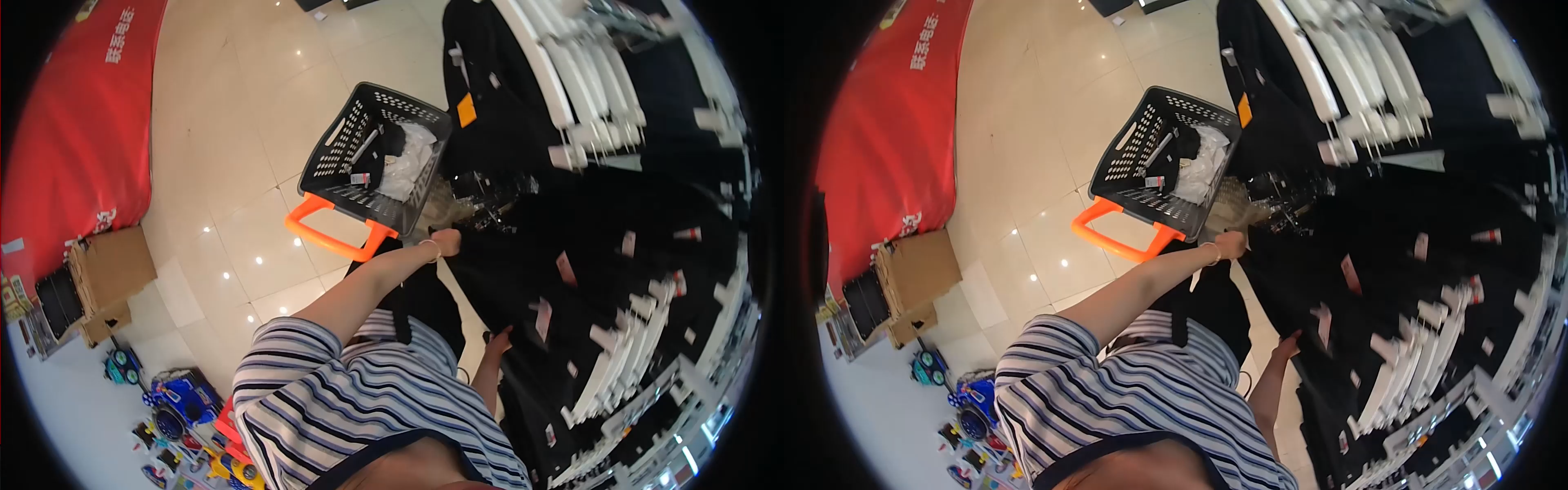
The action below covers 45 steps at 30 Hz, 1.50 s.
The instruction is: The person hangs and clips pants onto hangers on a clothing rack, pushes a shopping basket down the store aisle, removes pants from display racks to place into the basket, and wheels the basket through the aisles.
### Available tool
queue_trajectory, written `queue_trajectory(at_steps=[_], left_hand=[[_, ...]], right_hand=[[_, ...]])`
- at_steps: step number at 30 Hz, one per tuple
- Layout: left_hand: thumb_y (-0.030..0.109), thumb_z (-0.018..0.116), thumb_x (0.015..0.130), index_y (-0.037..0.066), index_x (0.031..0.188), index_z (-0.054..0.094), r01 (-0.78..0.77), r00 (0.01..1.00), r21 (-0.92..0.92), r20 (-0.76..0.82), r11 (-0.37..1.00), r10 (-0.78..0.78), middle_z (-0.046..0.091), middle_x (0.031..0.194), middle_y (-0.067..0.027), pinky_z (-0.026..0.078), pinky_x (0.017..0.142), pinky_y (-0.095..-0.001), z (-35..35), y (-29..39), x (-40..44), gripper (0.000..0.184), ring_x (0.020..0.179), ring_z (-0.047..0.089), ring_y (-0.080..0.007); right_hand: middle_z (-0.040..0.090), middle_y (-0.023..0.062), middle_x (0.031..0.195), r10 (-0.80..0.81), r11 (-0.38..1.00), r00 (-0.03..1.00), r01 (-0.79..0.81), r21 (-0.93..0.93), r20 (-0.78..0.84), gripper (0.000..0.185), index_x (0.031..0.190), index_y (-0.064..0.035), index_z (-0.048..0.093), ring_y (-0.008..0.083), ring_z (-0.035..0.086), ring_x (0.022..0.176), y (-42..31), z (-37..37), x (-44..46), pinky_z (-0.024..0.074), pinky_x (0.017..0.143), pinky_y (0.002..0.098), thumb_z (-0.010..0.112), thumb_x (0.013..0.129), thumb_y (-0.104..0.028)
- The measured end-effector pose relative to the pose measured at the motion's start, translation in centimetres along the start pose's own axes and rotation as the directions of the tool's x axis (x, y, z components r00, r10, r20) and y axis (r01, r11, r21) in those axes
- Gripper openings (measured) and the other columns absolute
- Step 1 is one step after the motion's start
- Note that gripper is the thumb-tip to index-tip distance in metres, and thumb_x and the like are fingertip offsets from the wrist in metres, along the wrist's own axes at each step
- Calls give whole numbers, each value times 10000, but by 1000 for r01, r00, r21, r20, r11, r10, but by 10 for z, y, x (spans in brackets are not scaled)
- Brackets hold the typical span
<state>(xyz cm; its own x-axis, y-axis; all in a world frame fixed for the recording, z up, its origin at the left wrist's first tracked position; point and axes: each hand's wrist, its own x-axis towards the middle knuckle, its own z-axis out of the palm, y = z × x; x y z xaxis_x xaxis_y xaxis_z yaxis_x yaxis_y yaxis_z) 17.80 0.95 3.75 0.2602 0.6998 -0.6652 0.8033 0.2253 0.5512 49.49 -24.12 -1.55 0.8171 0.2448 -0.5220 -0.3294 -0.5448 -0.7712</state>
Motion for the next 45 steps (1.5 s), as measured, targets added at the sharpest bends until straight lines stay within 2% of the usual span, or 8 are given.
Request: queue_trajectory(at_steps=[3,7,10,18,21,29,33,45], left_hand=[[175,565,711,-5,833,658,97,983,-252,-124,963,-132,633,901,-220,501,735,-434,-14,-84,44,236,874,620,-359],[210,563,735,17,946,645,364,869,-299,-232,882,-438,614,1022,-210,478,817,-423,-58,-192,86,298,976,588,-370],[158,508,777,33,1006,620,551,794,-157,-203,819,-573,620,1057,-177,484,816,-423,-88,-268,116,284,995,606,-299],[247,555,789,45,1120,487,666,704,86,-399,741,-587,507,1180,-143,389,909,-363,-66,-432,207,394,1116,487,-257],[185,539,794,49,1188,439,680,684,-64,-303,730,-663,509,1157,-129,394,916,-380,-58,-460,223,429,1116,480,-275],[175,571,774,42,1207,451,726,653,-30,-282,687,-703,381,1259,-166,421,881,-376,-36,-461,234,469,1109,481,-299],[296,646,749,70,1067,498,691,643,-91,-376,717,-667,544,1110,-169,448,834,-384,-18,-470,245,418,1027,540,-314],[316,595,774,58,990,497,212,878,-130,-410,969,-247,644,753,-153,500,663,-440,-128,-299,134,350,727,629,-348]], right_hand=[[558,-39,842,40,996,999,-40,-77,-8,122,960,-192,525,99,451,589,-13,16,-8,302,435,248,564,846,-168],[574,-24,899,217,945,975,-194,264,-57,187,951,-174,557,128,471,609,-28,49,-29,327,458,276,562,789,-82],[587,23,868,273,962,941,-269,49,-199,108,913,-113,574,177,504,622,-36,46,-34,370,470,305,557,812,-146],[493,48,631,261,959,965,-256,118,-27,94,844,-60,541,171,514,568,-38,42,-33,469,530,296,474,892,-106],[493,51,657,293,950,955,-285,130,-43,74,834,-67,525,161,510,569,-43,43,-30,462,530,269,488,891,-98],[524,51,699,308,945,934,-278,173,-180,49,878,-51,542,165,515,587,-51,52,-26,451,542,273,498,867,-72],[517,44,667,314,933,937,-275,231,-152,124,843,-86,554,165,527,598,-51,57,-29,461,548,277,477,803,2],[490,5,664,419,868,907,-387,311,-43,94,830,-127,512,165,496,550,-36,67,-21,468,506,284,448,896,-146]])
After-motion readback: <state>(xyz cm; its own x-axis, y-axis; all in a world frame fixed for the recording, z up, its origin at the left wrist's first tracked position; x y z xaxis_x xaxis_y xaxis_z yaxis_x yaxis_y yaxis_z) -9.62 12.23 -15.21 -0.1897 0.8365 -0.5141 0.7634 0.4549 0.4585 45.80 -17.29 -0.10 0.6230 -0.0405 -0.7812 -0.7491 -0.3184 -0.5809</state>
